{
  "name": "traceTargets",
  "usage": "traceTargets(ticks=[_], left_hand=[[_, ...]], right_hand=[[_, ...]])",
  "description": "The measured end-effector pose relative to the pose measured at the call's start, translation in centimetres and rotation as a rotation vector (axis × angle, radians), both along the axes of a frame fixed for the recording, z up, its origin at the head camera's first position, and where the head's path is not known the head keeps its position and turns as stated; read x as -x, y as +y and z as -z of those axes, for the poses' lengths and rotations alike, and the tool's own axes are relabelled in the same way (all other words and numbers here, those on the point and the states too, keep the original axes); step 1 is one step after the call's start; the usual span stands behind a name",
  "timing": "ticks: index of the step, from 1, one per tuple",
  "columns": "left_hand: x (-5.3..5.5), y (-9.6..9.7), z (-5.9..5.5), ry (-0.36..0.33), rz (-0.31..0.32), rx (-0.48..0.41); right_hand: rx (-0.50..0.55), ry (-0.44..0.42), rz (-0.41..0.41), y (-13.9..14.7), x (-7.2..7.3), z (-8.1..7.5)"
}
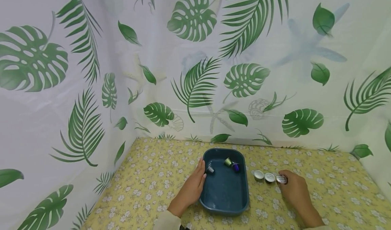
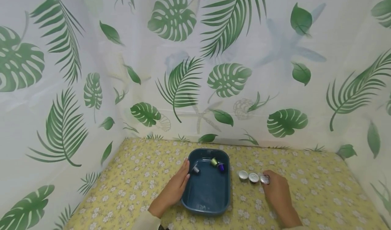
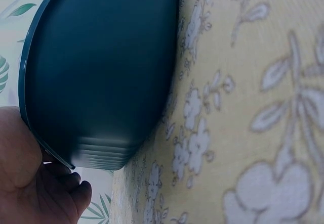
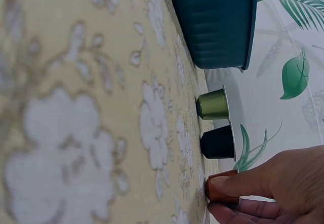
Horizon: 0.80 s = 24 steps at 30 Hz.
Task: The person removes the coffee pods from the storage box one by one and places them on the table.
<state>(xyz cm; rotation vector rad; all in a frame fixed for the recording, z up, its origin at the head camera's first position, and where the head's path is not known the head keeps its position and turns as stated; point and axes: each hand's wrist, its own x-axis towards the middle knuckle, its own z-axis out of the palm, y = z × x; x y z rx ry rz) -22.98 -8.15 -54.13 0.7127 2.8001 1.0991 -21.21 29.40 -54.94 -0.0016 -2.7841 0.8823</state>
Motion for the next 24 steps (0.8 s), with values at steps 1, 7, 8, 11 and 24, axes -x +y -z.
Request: traceTargets(ticks=[1, 7, 8, 11, 24], left_hand=[[0.0, 0.0, 0.03, -0.001, 0.0, -0.001], [0.12, -0.04, 0.27, 0.004, 0.002, 0.004], [0.14, -0.05, 0.29, 0.004, 0.002, 0.004], [0.2, -0.06, 0.3, 0.006, 0.002, 0.006], [0.12, -0.04, 0.09, 0.01, 0.008, 0.009]], right_hand=[[-0.001, -0.002, 0.002, -0.02, 0.04, -0.03], [-0.014, -0.011, 0.005, -0.04, 0.1, -0.05], [-0.016, -0.013, 0.005, -0.04, 0.08, -0.07], [-0.019, -0.019, 0.004, 0.0, 0.05, -0.22], [-0.032, -0.031, -0.012, 0.05, -0.18, -0.41]])
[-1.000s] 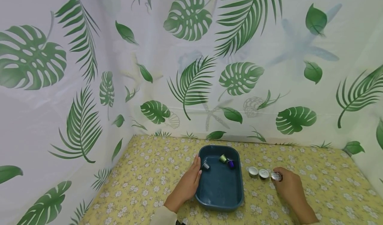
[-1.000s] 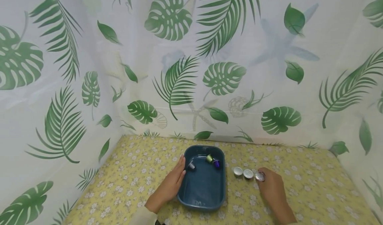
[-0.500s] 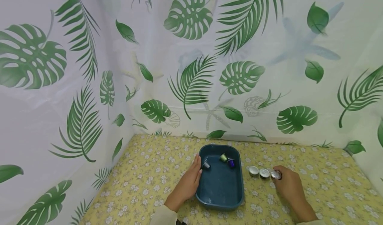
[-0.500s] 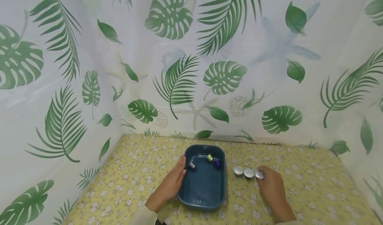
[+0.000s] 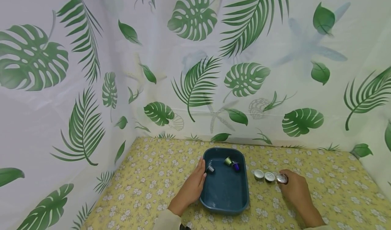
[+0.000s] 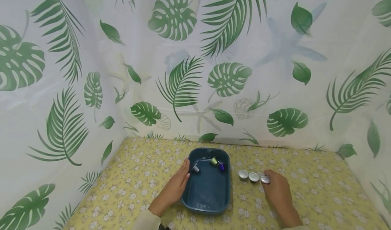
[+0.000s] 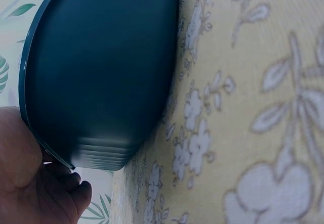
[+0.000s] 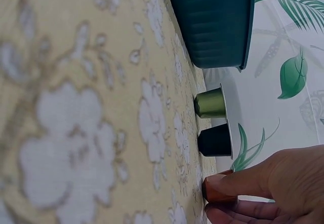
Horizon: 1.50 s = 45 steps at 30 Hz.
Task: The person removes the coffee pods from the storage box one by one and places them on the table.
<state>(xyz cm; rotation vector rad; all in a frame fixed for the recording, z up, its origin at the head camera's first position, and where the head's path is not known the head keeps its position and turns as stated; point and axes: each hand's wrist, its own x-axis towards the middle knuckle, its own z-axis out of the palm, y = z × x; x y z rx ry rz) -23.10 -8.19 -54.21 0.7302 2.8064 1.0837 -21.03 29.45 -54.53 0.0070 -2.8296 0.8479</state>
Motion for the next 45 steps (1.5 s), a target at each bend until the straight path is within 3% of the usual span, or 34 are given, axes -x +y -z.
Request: traceTargets(ticks=[11, 17, 24, 33, 41, 45], left_hand=[[-0.1, -0.1, -0.1, 0.026, 0.01, -0.003], [-0.1, 0.0, -0.1, 0.0, 0.002, -0.005], [-0.1, 0.0, 0.0, 0.0, 0.001, -0.004], [-0.1, -0.1, 0.1, 0.0, 0.002, -0.01], [-0.1, 0.0, 0.1, -0.01, 0.001, -0.006], [-0.1, -0.1, 0.0, 0.001, 0.001, -0.008]], right_hand=[[0.011, -0.052, 0.014, 0.4, -0.2, -0.2], [0.045, -0.049, 0.01, 0.8, -0.8, -0.4], [0.057, -0.127, 0.045, 1.1, -1.4, -1.4], [0.047, -0.136, 0.106, 0.7, -2.2, -2.2], [0.068, -0.153, 0.098, 0.2, -2.8, -3.5], [0.062, -0.114, 0.066, -0.5, -3.2, -4.5]])
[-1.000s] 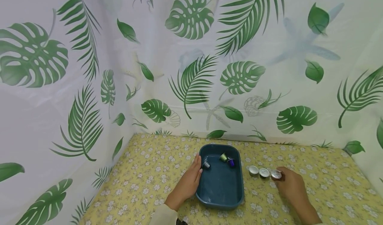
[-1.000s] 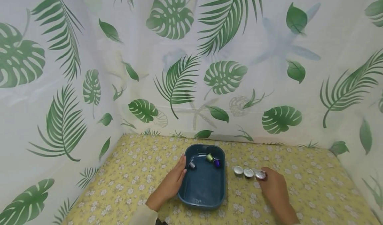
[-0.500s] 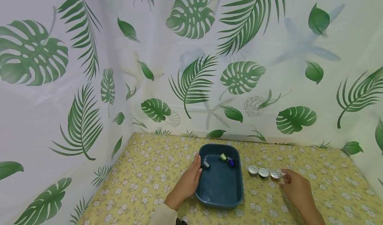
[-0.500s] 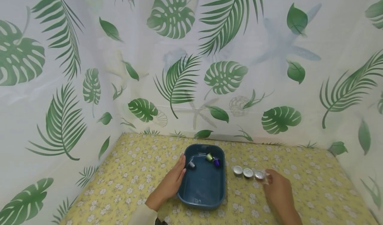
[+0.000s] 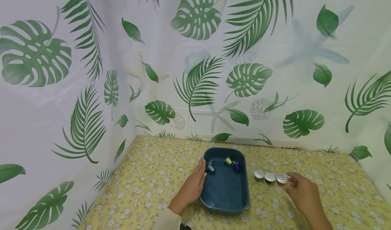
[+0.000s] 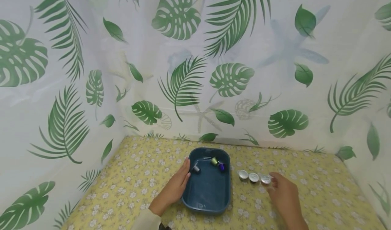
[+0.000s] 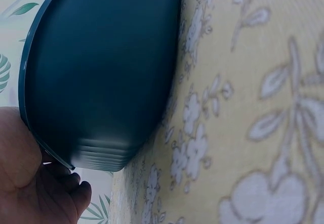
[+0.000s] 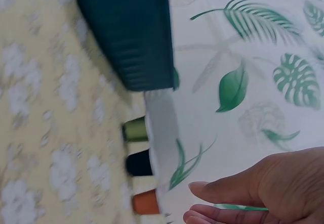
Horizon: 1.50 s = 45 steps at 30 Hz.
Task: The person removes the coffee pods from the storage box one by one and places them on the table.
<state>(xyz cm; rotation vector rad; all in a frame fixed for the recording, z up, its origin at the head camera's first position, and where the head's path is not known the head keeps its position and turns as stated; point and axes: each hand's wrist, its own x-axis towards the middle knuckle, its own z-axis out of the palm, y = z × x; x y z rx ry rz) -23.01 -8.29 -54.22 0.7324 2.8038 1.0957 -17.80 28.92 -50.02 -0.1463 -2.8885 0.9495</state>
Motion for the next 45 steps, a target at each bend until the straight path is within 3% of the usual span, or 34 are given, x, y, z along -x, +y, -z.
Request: traceTargets(ticks=[7, 19, 31, 45], left_hand=[[0.0, 0.0, -0.1, -0.005, -0.008, -0.005], [-0.1, 0.2, 0.5, -0.024, -0.011, -0.02], [0.0, 0.2, 0.5, -0.024, -0.007, -0.007], [0.2, 0.1, 0.2, 0.001, -0.024, 0.001]], right_hand=[[0.027, 0.051, -0.06, -1.6, -0.6, -1.7], [0.02, 0.107, -0.149, -3.9, -0.4, -2.6], [0.066, 0.168, -0.208, -6.8, 0.5, -3.8], [0.076, 0.207, -0.247, -10.2, 2.5, -3.6]])
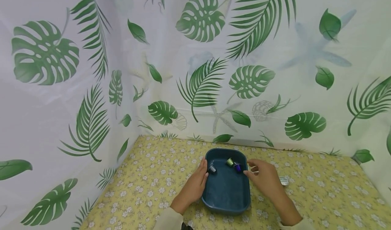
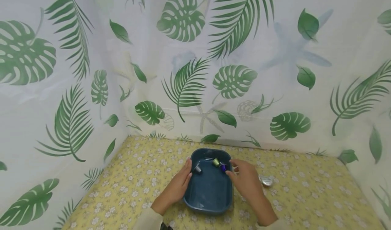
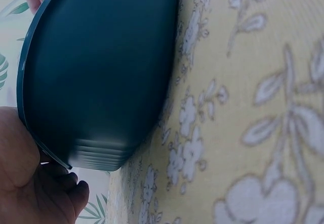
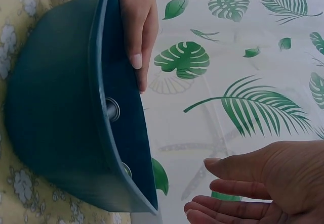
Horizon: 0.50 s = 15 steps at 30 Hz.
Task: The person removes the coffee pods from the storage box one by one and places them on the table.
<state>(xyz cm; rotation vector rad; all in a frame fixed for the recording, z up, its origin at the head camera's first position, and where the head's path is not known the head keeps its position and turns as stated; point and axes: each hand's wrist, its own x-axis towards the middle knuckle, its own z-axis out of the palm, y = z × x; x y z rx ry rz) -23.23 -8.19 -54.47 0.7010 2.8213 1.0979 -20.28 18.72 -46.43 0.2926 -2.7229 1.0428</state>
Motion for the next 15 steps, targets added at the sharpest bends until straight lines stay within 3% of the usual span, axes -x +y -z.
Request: traceTargets(ticks=[15], left_hand=[[-0.1, -0.1, -0.3, -0.006, 0.01, -0.025]], right_hand=[[-0.046, -0.001, -0.014, -3.1, 1.9, 0.3]])
